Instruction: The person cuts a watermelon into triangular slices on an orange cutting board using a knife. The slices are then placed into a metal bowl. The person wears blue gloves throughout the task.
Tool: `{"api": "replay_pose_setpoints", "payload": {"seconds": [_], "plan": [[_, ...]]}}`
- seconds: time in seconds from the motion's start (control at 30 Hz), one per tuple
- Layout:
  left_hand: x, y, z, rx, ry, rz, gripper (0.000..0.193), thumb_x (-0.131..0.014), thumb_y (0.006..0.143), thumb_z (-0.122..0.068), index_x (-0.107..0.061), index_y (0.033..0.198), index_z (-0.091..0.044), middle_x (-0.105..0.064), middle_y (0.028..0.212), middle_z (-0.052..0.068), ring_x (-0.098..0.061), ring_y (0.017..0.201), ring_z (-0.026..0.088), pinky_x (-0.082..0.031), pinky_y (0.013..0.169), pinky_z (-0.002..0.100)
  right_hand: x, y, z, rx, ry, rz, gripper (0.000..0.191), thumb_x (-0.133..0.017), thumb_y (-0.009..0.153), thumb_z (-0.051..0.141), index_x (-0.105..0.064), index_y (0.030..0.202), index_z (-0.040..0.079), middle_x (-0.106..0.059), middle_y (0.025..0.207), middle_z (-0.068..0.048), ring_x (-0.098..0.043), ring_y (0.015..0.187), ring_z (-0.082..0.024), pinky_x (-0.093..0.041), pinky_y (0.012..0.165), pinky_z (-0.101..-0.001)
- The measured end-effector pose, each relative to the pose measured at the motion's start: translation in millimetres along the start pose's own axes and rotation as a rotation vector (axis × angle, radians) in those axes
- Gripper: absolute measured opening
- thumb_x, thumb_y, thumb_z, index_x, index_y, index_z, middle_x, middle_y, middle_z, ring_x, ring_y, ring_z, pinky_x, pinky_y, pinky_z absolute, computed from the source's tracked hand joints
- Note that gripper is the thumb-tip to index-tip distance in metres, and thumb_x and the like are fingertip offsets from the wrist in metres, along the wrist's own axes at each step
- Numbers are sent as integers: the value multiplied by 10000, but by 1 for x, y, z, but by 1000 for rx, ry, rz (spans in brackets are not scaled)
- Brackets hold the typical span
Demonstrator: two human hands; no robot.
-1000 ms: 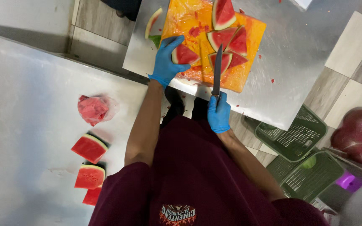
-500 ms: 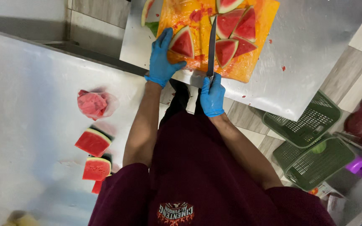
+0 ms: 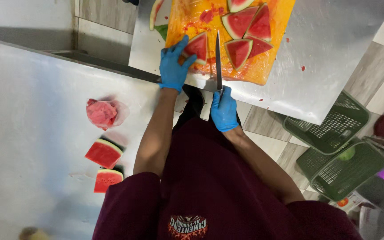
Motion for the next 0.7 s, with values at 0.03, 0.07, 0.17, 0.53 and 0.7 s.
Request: {"api": "replay_pose_setpoints", "payload": {"seconds": [0.03,0.07,0.17,0.53,0.7], "plan": [[-2,2,6,113,-64,9,640,-912,843,-327,-650,1417,-223,-693,1179,157,-641,1026,353,-561,924,429,-6,2,5,41,-43,-17,207,-556,1047,111,-494,1193,-22,-669,824,-261,-670,733,-463,-506,606,-528],[-7,2,10,224,-130,18,564,-880,839,-338,-691,1359,-231,-704,1136,147,-672,965,324,-576,891,403,-12,5,10,82,-89,-36,214,-565,1043,107,-479,1188,-24,-662,823,-272,-662,730,-476,-502,605,-544],[-14,1,3,231,-215,-82,482,-867,832,-346,-745,1273,-193,-716,1099,144,-712,964,303,-587,876,389,-24,17,14,58,-145,-55,211,-585,1028,106,-474,1160,-16,-662,821,-293,-660,738,-497,-500,599,-572],[-22,10,2,424,-232,-148,510,-891,758,-409,-788,1173,-132,-739,921,137,-735,830,249,-586,798,371,-27,30,12,35,-280,41,222,-587,1020,127,-477,1137,-26,-657,796,-324,-668,727,-504,-530,600,-573],[-21,12,1,467,-285,-146,490,-885,758,-408,-798,1140,-113,-763,926,136,-735,824,226,-581,787,350,-22,29,15,-26,-262,113,242,-588,1024,131,-479,1161,-36,-669,771,-314,-682,724,-490,-542,617,-563]]}}
Point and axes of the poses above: each hand's wrist, its own y-axis towards the middle knuckle, its own x-axis out of the back of the hand, z = x × y, the point moved 6 cm from there along y, towards the middle knuckle
